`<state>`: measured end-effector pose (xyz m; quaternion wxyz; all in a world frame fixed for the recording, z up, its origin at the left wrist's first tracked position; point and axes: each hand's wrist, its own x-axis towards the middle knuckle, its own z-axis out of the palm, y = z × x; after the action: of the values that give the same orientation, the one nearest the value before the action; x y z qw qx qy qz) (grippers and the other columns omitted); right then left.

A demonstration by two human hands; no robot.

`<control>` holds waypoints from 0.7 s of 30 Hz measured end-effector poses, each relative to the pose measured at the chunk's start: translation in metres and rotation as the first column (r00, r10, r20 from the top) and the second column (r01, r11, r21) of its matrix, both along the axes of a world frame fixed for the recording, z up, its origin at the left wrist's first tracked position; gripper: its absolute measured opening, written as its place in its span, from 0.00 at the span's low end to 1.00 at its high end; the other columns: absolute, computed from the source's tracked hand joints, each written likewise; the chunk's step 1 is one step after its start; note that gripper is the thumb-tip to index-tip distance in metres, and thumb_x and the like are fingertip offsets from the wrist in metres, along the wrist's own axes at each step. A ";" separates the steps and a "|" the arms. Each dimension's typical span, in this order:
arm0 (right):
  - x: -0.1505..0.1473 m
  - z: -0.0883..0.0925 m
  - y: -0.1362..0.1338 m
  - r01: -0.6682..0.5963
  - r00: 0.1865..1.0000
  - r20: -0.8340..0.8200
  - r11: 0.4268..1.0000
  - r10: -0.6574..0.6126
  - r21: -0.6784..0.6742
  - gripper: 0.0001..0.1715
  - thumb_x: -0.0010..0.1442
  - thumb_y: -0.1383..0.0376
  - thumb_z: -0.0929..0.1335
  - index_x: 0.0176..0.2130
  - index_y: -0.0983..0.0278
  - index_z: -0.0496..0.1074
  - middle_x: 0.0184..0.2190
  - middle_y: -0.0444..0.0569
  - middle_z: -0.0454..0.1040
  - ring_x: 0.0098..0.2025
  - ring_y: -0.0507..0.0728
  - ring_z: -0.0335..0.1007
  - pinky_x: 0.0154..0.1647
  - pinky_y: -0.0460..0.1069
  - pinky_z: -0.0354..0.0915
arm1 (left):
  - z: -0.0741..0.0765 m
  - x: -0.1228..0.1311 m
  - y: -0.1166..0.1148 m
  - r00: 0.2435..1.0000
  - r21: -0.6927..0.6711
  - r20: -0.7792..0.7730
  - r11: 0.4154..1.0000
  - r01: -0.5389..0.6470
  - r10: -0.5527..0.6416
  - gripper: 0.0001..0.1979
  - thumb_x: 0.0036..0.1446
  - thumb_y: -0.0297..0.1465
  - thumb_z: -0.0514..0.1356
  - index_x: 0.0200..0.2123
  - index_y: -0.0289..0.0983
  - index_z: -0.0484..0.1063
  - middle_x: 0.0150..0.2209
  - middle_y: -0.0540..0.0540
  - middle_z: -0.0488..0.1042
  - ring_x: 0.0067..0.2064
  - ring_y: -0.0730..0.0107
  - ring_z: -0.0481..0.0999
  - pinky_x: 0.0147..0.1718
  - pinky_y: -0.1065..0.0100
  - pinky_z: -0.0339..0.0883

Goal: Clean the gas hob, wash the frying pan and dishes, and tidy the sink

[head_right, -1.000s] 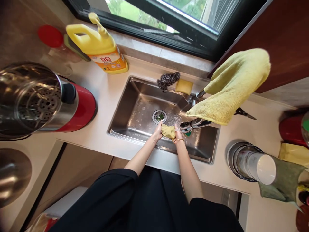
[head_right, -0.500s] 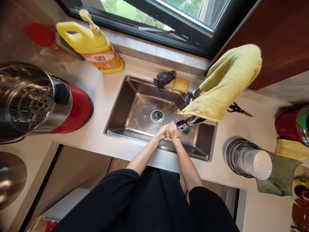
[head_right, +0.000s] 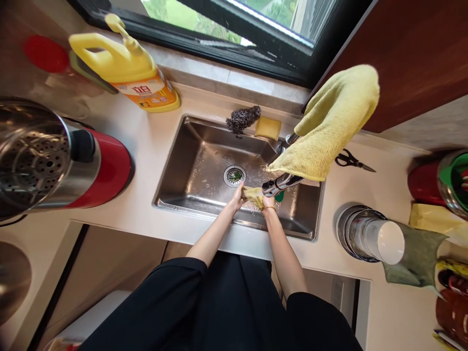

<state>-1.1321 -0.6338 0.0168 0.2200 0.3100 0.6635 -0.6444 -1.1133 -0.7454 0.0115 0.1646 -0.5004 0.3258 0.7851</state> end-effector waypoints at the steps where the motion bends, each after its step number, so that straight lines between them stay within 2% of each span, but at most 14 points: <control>1: 0.002 0.000 -0.002 0.032 0.998 0.061 0.999 -0.030 -0.027 0.20 0.58 0.52 0.65 0.29 0.66 0.68 0.18 0.45 0.70 0.20 0.51 0.68 0.23 0.46 0.66 | 0.001 0.001 0.000 0.999 0.027 0.026 0.999 0.047 -0.047 0.21 0.55 0.49 0.58 0.31 0.35 0.69 0.26 0.48 0.74 0.29 0.72 0.74 0.32 0.71 0.64; 3: 0.004 0.001 -0.006 0.065 0.993 0.108 0.995 -0.057 -0.076 0.20 0.56 0.51 0.67 0.29 0.66 0.68 0.18 0.46 0.71 0.21 0.52 0.69 0.24 0.46 0.67 | 0.002 0.002 0.005 0.993 0.140 -0.014 0.983 0.120 -0.119 0.20 0.56 0.48 0.57 0.32 0.35 0.71 0.28 0.46 0.76 0.30 0.70 0.75 0.34 0.69 0.65; 5: 0.004 0.001 -0.008 0.085 0.994 0.082 0.991 -0.076 -0.101 0.20 0.54 0.50 0.67 0.29 0.65 0.69 0.19 0.46 0.72 0.24 0.53 0.71 0.26 0.46 0.68 | 0.003 0.001 0.014 0.991 0.173 -0.118 0.981 0.084 -0.064 0.17 0.58 0.44 0.58 0.32 0.34 0.71 0.28 0.45 0.76 0.31 0.70 0.75 0.35 0.69 0.67; 7: 0.003 0.000 -0.009 0.122 0.991 0.076 0.985 -0.113 -0.119 0.20 0.54 0.49 0.66 0.28 0.64 0.69 0.21 0.45 0.73 0.28 0.53 0.73 0.28 0.46 0.69 | 0.004 -0.001 0.025 0.984 0.041 -0.174 0.999 -0.024 0.031 0.13 0.58 0.38 0.58 0.30 0.33 0.71 0.27 0.46 0.75 0.30 0.73 0.74 0.36 0.71 0.66; 9: 0.001 -0.001 -0.010 0.146 0.986 0.102 0.980 -0.133 -0.134 0.21 0.56 0.48 0.63 0.27 0.63 0.69 0.21 0.45 0.74 0.29 0.54 0.73 0.29 0.48 0.70 | 0.004 -0.002 0.034 0.983 -0.155 -0.176 0.984 -0.083 0.055 0.11 0.58 0.35 0.58 0.28 0.34 0.69 0.27 0.48 0.74 0.30 0.75 0.73 0.36 0.73 0.65; 12: -0.002 -0.002 -0.014 0.189 0.966 0.217 0.953 -0.137 -0.237 0.23 0.58 0.48 0.61 0.26 0.63 0.69 0.19 0.46 0.73 0.29 0.56 0.74 0.28 0.51 0.71 | 0.007 0.003 0.040 0.981 -0.324 -0.187 0.946 -0.008 -0.056 0.11 0.59 0.35 0.57 0.28 0.35 0.69 0.29 0.47 0.74 0.35 0.72 0.73 0.37 0.73 0.65; 15: -0.003 -0.003 -0.020 0.240 0.938 0.328 0.895 -0.114 -0.375 0.20 0.57 0.50 0.64 0.26 0.63 0.69 0.18 0.46 0.73 0.27 0.56 0.74 0.27 0.50 0.72 | 0.012 0.014 0.032 0.946 -0.441 -0.271 0.897 0.041 -0.176 0.08 0.58 0.35 0.58 0.36 0.36 0.70 0.39 0.45 0.75 0.45 0.67 0.73 0.44 0.71 0.64; 19: 0.004 -0.006 -0.030 0.242 0.936 0.343 0.852 -0.080 -0.464 0.15 0.55 0.54 0.66 0.27 0.63 0.69 0.19 0.44 0.73 0.25 0.54 0.73 0.26 0.47 0.71 | 0.019 0.023 0.015 0.905 -0.614 -0.319 0.789 0.028 -0.280 0.21 0.45 0.31 0.69 0.45 0.42 0.72 0.56 0.44 0.67 0.61 0.61 0.61 0.55 0.68 0.56; 20: 0.007 -0.008 -0.034 0.268 0.933 0.344 0.844 -0.107 -0.465 0.14 0.55 0.55 0.66 0.28 0.63 0.69 0.20 0.44 0.73 0.25 0.53 0.73 0.26 0.46 0.71 | 0.020 0.024 0.013 0.909 -0.608 -0.313 0.794 0.031 -0.275 0.22 0.43 0.30 0.70 0.44 0.42 0.73 0.58 0.44 0.66 0.62 0.60 0.60 0.55 0.68 0.56; 21: 0.011 -0.010 -0.039 0.313 0.927 0.336 0.840 -0.168 -0.443 0.12 0.55 0.57 0.66 0.28 0.63 0.69 0.21 0.44 0.74 0.25 0.52 0.72 0.26 0.46 0.71 | 0.021 0.023 0.012 0.914 -0.566 -0.313 0.823 0.039 -0.258 0.21 0.42 0.31 0.70 0.43 0.41 0.74 0.57 0.43 0.67 0.62 0.59 0.61 0.54 0.68 0.57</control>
<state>-1.1213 -0.6728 0.0071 0.3002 0.4149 0.3956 -0.7624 -1.0903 -0.7335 0.0320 0.0106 -0.3389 0.6008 0.7239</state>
